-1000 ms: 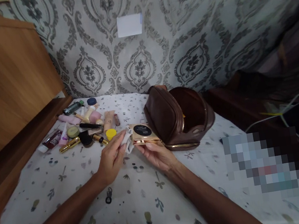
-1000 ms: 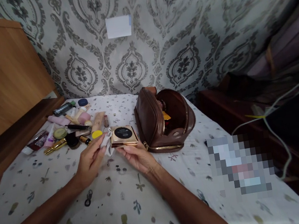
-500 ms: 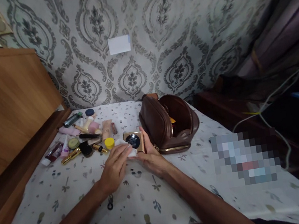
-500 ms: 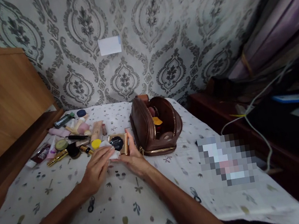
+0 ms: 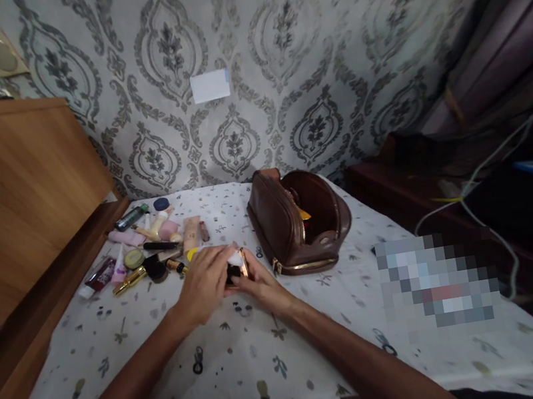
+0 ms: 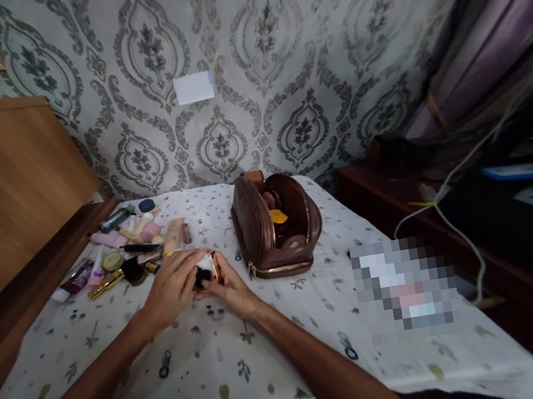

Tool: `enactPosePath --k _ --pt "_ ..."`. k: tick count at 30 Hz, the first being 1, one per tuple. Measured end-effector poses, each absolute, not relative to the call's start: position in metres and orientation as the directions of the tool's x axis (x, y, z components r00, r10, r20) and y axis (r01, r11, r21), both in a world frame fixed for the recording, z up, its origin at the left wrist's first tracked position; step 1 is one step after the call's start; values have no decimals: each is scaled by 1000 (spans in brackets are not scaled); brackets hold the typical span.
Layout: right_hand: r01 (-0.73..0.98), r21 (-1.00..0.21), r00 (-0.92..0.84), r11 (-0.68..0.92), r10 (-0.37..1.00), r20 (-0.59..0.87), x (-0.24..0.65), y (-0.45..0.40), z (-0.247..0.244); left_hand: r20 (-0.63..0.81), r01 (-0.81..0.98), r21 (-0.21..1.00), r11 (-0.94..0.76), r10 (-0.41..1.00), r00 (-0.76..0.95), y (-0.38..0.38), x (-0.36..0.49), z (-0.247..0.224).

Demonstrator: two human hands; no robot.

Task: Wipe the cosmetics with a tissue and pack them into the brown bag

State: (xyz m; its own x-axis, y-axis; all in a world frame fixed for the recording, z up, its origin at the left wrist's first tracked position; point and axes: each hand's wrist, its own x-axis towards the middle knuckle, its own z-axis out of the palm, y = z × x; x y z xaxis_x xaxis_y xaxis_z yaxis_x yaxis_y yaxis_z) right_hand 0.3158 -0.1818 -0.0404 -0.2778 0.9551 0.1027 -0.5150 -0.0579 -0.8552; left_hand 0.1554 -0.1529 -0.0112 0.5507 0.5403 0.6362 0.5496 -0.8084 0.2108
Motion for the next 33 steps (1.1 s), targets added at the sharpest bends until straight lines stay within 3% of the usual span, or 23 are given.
enactPosePath --k 8,11,22,28,33 --pt "-716 -683 -211 -145 977 14 318 -176 -38 494 498 638 -588 808 321 -134 143 -24" --pt "-775 -616 -165 -141 986 -18 319 -173 -39 476 454 705 -545 838 266 -138 147 -34" --pt "-884 -413 -142 -218 968 -207 316 -158 -58 639 597 402 -694 680 360 -166 161 -41" --pt "-881 -407 -208 -240 970 -123 320 -162 -51 702 594 302 -745 596 390 -160 161 -35" --pt "-897 -397 -173 -194 981 -90 317 -167 -45 717 615 321 -720 609 339 -151 157 -24"
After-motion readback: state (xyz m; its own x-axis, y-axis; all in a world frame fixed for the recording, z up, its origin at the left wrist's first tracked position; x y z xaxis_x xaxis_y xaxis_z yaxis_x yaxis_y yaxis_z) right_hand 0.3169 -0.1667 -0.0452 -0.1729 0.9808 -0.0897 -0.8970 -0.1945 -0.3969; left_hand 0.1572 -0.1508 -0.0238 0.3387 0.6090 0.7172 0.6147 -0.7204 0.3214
